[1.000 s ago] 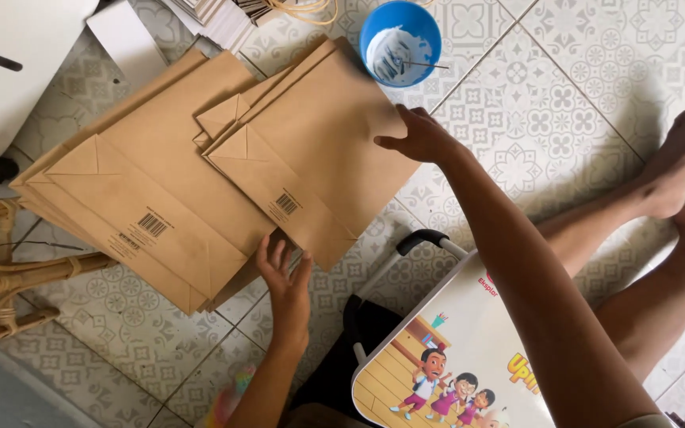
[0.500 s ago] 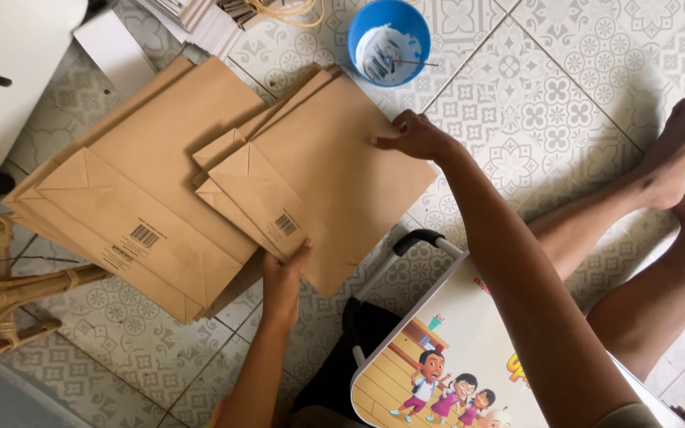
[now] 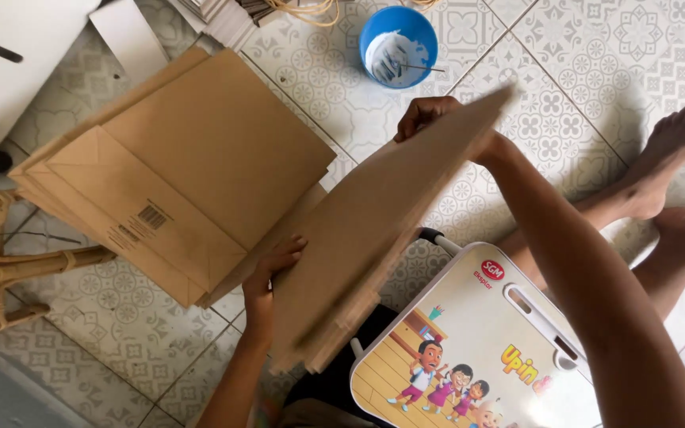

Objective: Applying glue to the bottom flaps of paper bags and folding them to complete the assembly.

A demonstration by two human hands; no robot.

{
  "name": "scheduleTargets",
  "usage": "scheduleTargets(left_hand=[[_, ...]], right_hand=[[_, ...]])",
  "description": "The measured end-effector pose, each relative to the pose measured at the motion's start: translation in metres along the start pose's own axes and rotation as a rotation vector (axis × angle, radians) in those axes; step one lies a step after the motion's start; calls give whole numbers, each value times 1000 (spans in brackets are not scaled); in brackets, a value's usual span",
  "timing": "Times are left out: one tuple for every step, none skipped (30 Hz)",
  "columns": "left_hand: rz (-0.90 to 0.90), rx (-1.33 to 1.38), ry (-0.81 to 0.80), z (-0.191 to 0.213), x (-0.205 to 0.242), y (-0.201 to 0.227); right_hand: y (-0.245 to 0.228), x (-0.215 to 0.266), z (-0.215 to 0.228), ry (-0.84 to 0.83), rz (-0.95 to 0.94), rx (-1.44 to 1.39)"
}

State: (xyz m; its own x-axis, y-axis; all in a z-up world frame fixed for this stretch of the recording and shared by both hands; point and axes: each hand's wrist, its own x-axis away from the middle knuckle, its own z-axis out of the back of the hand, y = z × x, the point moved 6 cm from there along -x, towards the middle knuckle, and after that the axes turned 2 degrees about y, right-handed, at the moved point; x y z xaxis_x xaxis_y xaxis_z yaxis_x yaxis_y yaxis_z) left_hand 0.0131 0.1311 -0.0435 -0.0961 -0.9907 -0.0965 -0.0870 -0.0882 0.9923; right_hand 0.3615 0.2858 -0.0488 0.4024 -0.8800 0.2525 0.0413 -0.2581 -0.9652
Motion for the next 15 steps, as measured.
scheduleTargets(left_hand=[[5, 6, 3, -3, -2, 4], [-35, -41, -15, -8, -1, 11], [-74, -89, -33, -13, -1, 17], [-68, -81, -38, -15, 2, 15], [-54, -83, -49, -19, 4, 14], [-44, -88, -58, -21, 5, 12], [-41, -84, -62, -22, 4, 9], [-125, -130, -68, -22, 4, 11], [-209, -176, -73, -22, 4, 13], [-210, -176, -76, -21, 6, 10], [-186, -155, -110, -22, 8, 4], [-156, -135, -141, -23, 14, 0], [-150, -136, -140, -23, 18, -6], [-81, -35, -138, -24, 19, -16], [-11, 66, -135, -25, 20, -27]], right_hand=[[6, 2, 9, 0, -7, 3], [12, 6, 14, -70, 23, 59], [18, 10, 19, -141, 53, 115], [22, 16, 21, -134, 44, 115], [26, 21, 24, -132, 48, 138], [30, 24, 26, -134, 56, 161], [20, 31, 18, -130, 52, 161], [6, 36, 11, -79, 118, 203], [-8, 42, 4, -27, 184, 245], [-6, 44, 7, -24, 185, 244], [-4, 47, 10, -3, 190, 287], [-1, 51, 11, 13, 190, 326], [3, 51, 9, 11, 186, 322], [5, 51, 8, -4, 216, 335], [6, 51, 6, -19, 245, 348]])
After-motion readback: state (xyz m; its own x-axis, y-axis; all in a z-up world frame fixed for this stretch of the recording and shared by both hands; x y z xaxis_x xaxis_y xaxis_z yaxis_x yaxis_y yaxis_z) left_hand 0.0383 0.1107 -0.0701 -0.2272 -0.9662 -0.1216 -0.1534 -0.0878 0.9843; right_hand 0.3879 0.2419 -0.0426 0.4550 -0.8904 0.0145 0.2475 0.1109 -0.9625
